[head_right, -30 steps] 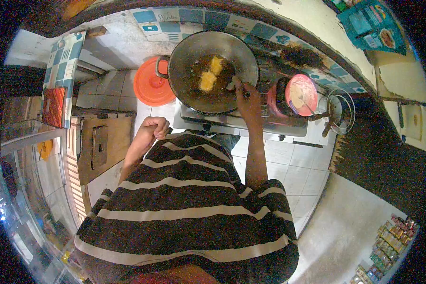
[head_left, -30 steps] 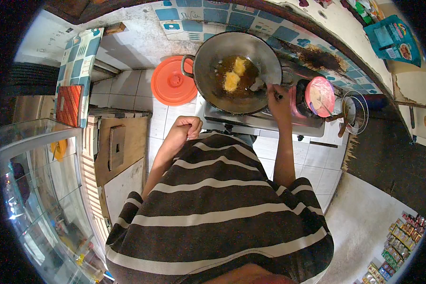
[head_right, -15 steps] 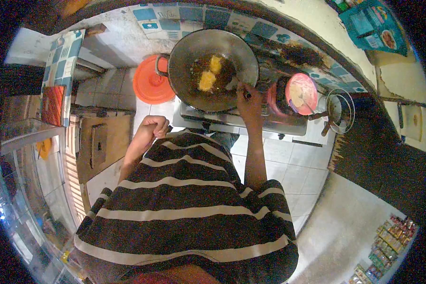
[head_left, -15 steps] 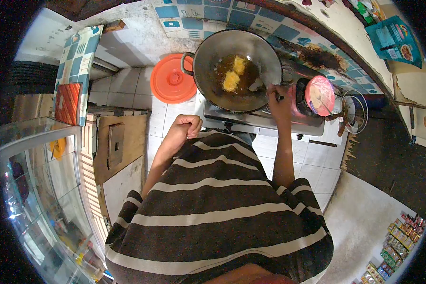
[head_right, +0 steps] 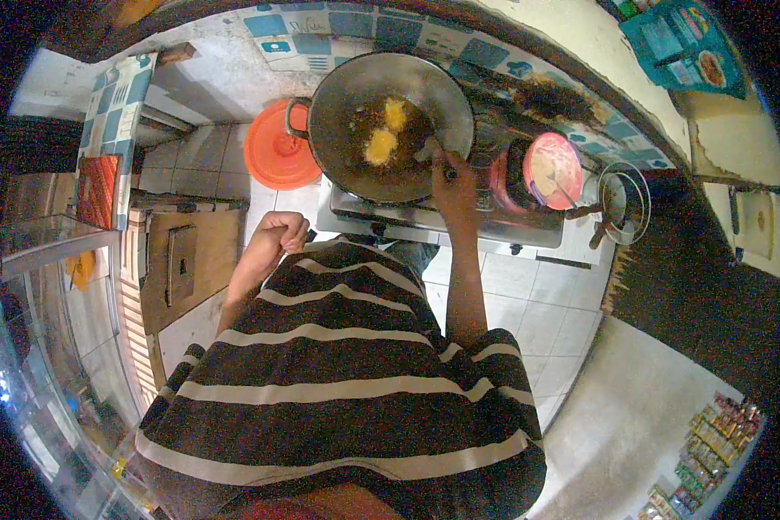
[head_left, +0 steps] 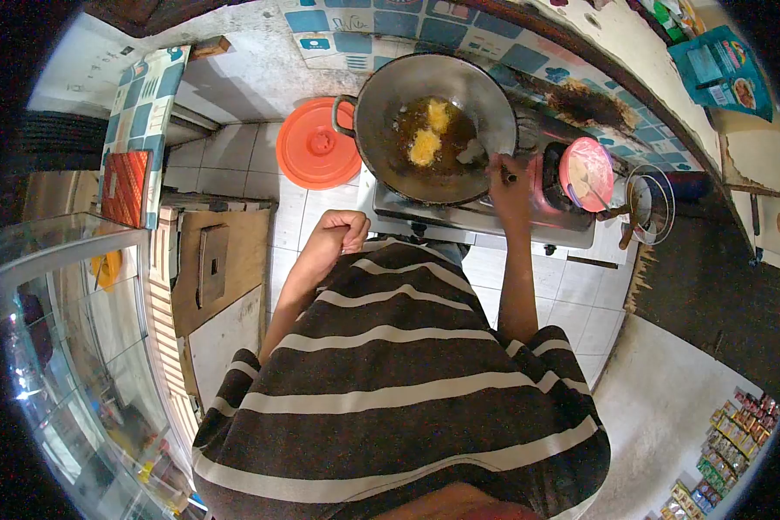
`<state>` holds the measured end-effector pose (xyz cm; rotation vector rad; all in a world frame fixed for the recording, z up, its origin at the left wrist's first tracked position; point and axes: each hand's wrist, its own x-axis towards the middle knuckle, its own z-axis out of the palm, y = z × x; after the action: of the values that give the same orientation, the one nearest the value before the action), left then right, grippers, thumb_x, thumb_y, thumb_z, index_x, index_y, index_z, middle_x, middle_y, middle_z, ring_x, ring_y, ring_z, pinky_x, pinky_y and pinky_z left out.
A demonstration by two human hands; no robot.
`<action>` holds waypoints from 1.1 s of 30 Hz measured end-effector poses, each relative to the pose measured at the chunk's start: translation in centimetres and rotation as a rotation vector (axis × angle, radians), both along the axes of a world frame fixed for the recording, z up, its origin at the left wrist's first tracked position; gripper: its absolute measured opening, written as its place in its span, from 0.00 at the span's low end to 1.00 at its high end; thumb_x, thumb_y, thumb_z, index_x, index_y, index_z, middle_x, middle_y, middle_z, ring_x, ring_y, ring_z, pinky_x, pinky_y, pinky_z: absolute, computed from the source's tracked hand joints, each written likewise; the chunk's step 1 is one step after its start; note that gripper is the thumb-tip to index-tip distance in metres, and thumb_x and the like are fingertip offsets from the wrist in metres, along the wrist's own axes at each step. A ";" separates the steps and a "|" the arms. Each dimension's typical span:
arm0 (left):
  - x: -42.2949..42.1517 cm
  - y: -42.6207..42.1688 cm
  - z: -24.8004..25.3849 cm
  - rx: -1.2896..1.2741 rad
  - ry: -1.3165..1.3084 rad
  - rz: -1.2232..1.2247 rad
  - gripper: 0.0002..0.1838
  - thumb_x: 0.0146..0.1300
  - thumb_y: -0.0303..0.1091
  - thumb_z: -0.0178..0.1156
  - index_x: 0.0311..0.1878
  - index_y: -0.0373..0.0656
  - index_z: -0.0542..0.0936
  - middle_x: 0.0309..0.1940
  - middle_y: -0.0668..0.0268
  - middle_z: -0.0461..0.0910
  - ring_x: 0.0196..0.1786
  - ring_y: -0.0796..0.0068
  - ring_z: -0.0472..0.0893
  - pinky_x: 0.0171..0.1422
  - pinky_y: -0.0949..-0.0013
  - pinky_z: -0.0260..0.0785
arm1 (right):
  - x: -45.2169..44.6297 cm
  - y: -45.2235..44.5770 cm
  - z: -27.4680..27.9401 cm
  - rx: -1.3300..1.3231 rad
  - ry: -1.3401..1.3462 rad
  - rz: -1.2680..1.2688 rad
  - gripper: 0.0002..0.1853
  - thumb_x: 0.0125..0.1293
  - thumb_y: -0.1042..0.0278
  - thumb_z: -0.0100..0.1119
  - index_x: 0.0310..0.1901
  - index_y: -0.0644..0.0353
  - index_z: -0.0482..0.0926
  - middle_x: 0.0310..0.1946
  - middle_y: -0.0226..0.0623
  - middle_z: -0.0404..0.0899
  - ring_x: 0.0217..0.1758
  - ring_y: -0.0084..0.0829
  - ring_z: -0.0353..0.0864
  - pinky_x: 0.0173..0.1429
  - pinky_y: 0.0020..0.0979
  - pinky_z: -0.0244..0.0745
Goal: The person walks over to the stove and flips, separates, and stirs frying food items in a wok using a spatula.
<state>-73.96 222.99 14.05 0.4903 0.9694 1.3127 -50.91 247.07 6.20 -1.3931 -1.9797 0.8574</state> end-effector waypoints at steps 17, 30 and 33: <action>0.5 -0.2 0.0 -0.003 -0.001 0.001 0.14 0.51 0.16 0.43 0.15 0.45 0.62 0.15 0.72 0.62 0.19 0.84 0.57 0.24 0.79 0.47 | -0.5 0.7 -0.5 -0.102 0.135 0.035 0.20 0.68 0.53 0.55 0.42 0.66 0.81 0.41 0.50 0.82 0.48 0.42 0.81 0.55 0.35 0.72; 0.6 -0.6 -0.2 -0.004 0.005 0.022 0.14 0.52 0.17 0.43 0.15 0.45 0.62 0.15 0.72 0.61 0.19 0.84 0.56 0.24 0.78 0.46 | -0.8 -0.6 4.7 0.092 0.075 0.084 0.15 0.67 0.59 0.57 0.39 0.65 0.82 0.36 0.43 0.83 0.41 0.37 0.81 0.51 0.33 0.73; 0.7 -0.6 0.1 -0.006 0.012 0.028 0.13 0.49 0.15 0.42 0.15 0.44 0.61 0.14 0.73 0.60 0.19 0.85 0.56 0.24 0.78 0.45 | -0.8 -0.4 3.1 -0.056 0.139 0.039 0.14 0.67 0.59 0.57 0.38 0.64 0.81 0.34 0.40 0.82 0.39 0.33 0.80 0.49 0.32 0.73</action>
<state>-73.24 222.44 14.12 0.4819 0.9926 1.3325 -51.75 246.72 9.34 -1.2931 -1.8964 1.0066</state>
